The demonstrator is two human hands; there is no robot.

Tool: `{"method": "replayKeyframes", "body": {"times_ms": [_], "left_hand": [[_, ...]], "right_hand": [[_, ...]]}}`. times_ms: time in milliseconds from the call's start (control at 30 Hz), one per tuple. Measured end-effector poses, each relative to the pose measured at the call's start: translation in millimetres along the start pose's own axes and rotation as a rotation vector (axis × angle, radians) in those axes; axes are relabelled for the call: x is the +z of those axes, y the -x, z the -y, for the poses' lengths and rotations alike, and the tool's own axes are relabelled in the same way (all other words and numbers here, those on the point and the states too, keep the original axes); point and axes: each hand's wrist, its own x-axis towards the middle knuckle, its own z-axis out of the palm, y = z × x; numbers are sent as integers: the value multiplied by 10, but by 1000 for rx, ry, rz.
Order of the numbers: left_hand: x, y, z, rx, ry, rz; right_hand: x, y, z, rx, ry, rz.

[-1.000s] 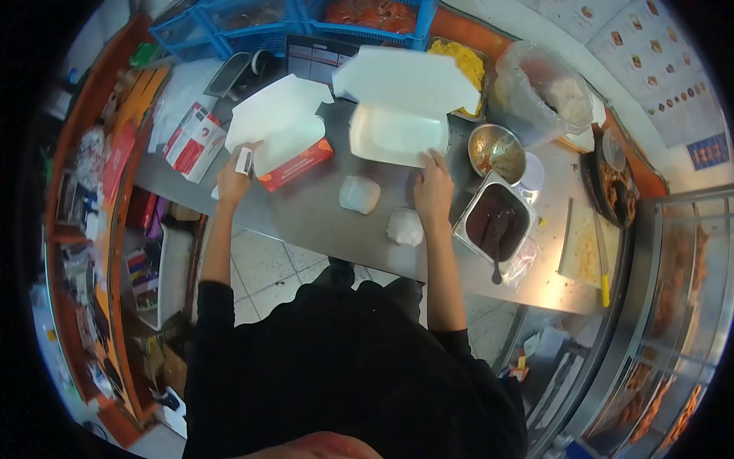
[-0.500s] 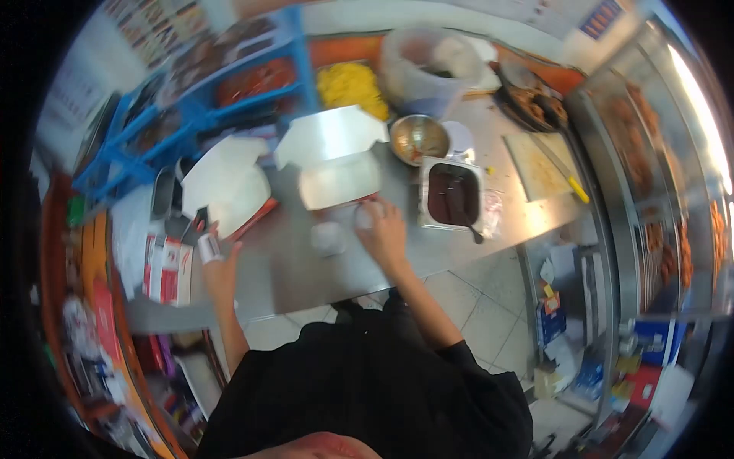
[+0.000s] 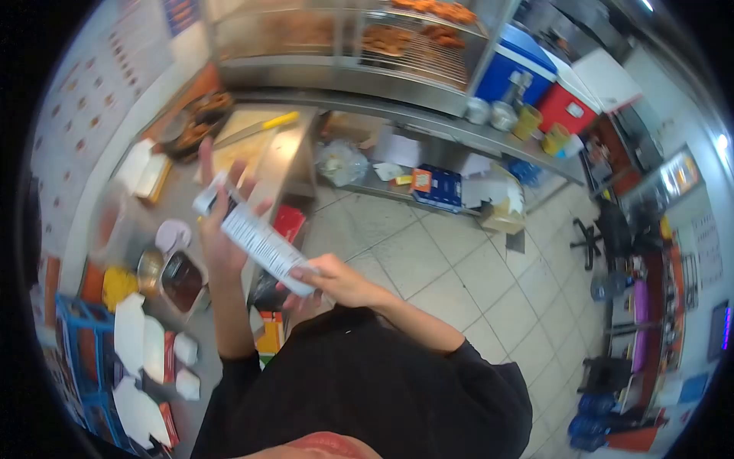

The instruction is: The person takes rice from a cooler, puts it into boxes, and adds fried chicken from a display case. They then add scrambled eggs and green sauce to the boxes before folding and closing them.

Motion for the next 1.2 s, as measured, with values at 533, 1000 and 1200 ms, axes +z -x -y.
{"method": "replayKeyframes", "body": {"times_ms": [533, 1000, 1200], "left_hand": [[2073, -3417, 3836, -724, 417, 735], [2153, -5482, 5033, -507, 174, 460], [2284, -5756, 5321, -440, 60, 302]], "right_hand": [[-4648, 1679, 836, -498, 301, -1279], [-11241, 1753, 2187, 515, 788, -1205], [-11380, 1927, 2588, 398, 348, -977]]}}
